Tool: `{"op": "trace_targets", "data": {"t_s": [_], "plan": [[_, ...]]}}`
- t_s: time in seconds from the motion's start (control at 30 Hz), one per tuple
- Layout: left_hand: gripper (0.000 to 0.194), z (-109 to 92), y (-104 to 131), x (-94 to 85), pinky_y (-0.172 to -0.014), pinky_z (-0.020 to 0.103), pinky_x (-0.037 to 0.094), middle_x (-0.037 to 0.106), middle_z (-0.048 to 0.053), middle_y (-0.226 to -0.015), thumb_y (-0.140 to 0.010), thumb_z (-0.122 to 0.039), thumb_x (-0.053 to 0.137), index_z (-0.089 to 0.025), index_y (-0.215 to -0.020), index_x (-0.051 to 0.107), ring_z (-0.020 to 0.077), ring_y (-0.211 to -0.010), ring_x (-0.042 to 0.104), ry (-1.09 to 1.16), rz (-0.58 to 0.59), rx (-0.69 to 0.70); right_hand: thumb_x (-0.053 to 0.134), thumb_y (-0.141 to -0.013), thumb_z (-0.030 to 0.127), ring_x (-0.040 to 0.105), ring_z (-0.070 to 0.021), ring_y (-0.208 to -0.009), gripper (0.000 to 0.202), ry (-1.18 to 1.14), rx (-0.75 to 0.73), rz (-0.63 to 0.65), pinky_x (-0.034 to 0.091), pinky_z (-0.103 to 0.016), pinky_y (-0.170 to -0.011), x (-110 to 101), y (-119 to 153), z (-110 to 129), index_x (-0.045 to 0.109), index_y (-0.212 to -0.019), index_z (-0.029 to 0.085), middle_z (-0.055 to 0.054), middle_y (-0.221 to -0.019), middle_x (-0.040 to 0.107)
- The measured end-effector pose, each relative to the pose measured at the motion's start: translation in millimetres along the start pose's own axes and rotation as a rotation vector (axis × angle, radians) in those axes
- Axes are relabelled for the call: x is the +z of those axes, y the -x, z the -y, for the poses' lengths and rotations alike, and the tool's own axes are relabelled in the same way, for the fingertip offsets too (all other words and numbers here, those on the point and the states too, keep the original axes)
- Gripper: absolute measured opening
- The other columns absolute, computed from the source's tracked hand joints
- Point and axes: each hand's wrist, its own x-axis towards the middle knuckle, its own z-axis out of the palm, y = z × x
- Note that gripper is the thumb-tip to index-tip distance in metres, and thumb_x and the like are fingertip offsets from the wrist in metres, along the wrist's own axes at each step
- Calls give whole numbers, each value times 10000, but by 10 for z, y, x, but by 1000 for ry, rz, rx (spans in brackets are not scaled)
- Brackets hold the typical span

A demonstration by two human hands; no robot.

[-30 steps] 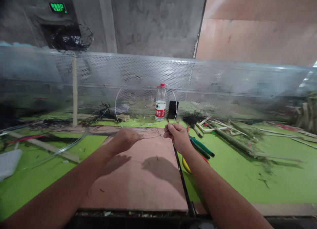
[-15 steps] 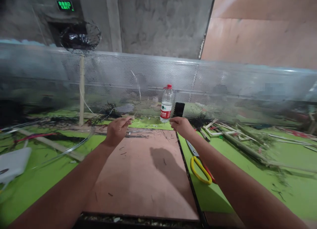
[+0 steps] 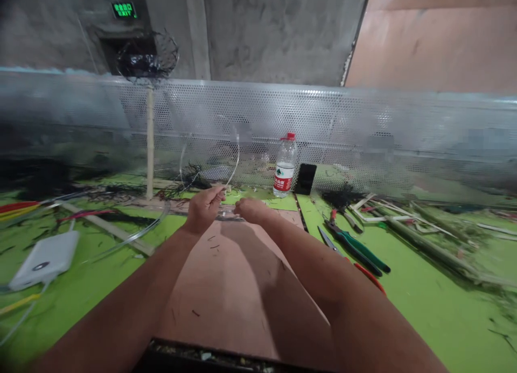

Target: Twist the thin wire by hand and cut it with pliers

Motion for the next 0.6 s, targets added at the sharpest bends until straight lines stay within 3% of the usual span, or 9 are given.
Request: {"op": "trace_targets", "data": {"t_s": [0.17, 0.33, 0.6], "plan": [[267, 15, 6, 29, -746, 249, 467, 685, 46, -772, -890, -261, 431, -134, -1011, 632, 137, -767, 618, -39, 0, 30, 466, -839, 124, 578, -201, -950, 217, 85, -73, -7, 400, -296, -822, 83, -195, 88, 651, -952, 111, -143, -992, 647], [262, 9, -3, 20, -761, 264, 468, 685, 55, -785, -889, -268, 431, -142, -982, 642, 143, -781, 619, -48, 9, -4, 468, -814, 69, 617, -181, -826, 217, 128, -89, 24, 429, -251, -729, 216, -332, 147, 666, -900, 99, -127, -914, 676], [269, -5, -28, -6, -779, 262, 463, 683, 57, -818, -896, -279, 418, -155, -985, 639, 140, -786, 616, 6, -38, -61, 475, -814, 85, 624, -184, -819, 217, 141, -78, 26, 438, -243, -713, 221, -281, 146, 662, -923, 111, -129, -930, 675]]}}
